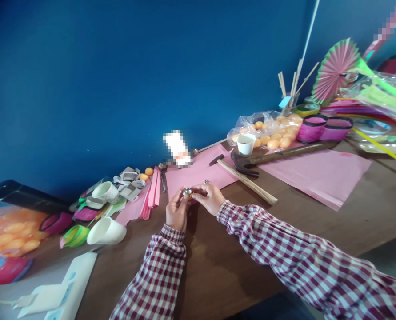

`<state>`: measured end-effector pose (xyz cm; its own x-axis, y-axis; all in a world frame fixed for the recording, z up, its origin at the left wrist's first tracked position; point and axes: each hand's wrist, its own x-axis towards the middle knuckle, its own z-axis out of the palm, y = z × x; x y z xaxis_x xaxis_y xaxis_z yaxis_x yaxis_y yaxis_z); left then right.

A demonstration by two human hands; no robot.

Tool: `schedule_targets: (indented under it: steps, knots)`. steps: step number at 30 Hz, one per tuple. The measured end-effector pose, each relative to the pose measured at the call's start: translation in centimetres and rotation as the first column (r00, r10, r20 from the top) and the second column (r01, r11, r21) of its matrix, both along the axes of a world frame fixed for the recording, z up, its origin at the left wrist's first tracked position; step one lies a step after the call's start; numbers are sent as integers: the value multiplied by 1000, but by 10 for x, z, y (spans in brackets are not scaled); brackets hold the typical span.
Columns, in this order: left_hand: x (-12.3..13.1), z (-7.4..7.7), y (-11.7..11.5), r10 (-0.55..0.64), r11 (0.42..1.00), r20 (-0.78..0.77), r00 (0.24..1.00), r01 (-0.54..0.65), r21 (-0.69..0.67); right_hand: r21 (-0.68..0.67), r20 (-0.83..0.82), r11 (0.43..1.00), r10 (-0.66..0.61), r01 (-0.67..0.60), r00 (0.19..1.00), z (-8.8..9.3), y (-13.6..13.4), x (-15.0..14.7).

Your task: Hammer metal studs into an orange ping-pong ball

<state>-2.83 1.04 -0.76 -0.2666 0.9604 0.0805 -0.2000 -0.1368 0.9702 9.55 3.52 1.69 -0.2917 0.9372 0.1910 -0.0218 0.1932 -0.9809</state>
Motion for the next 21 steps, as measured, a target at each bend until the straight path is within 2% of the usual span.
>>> schedule_targets:
  steps: [6, 11, 16, 21]
  knots:
    - [0, 0, 0, 4, 1000, -41, 999, -3, 19, -22, -35, 1000, 6, -7, 999, -2, 0, 0]
    - [2, 2, -2, 7, 1000, -17, 1000, -7, 9, -40, -39, 999, -5, 3, 999, -3, 0, -1]
    - [2, 2, -3, 1, 1000, -53, 999, 0, 12, -46, -19, 997, -59, 58, 998, 0, -1, -3]
    - [2, 2, -1, -5, 1000, 53, 999, 6, -7, -41, -21, 996, -75, 74, 997, 2, -2, -4]
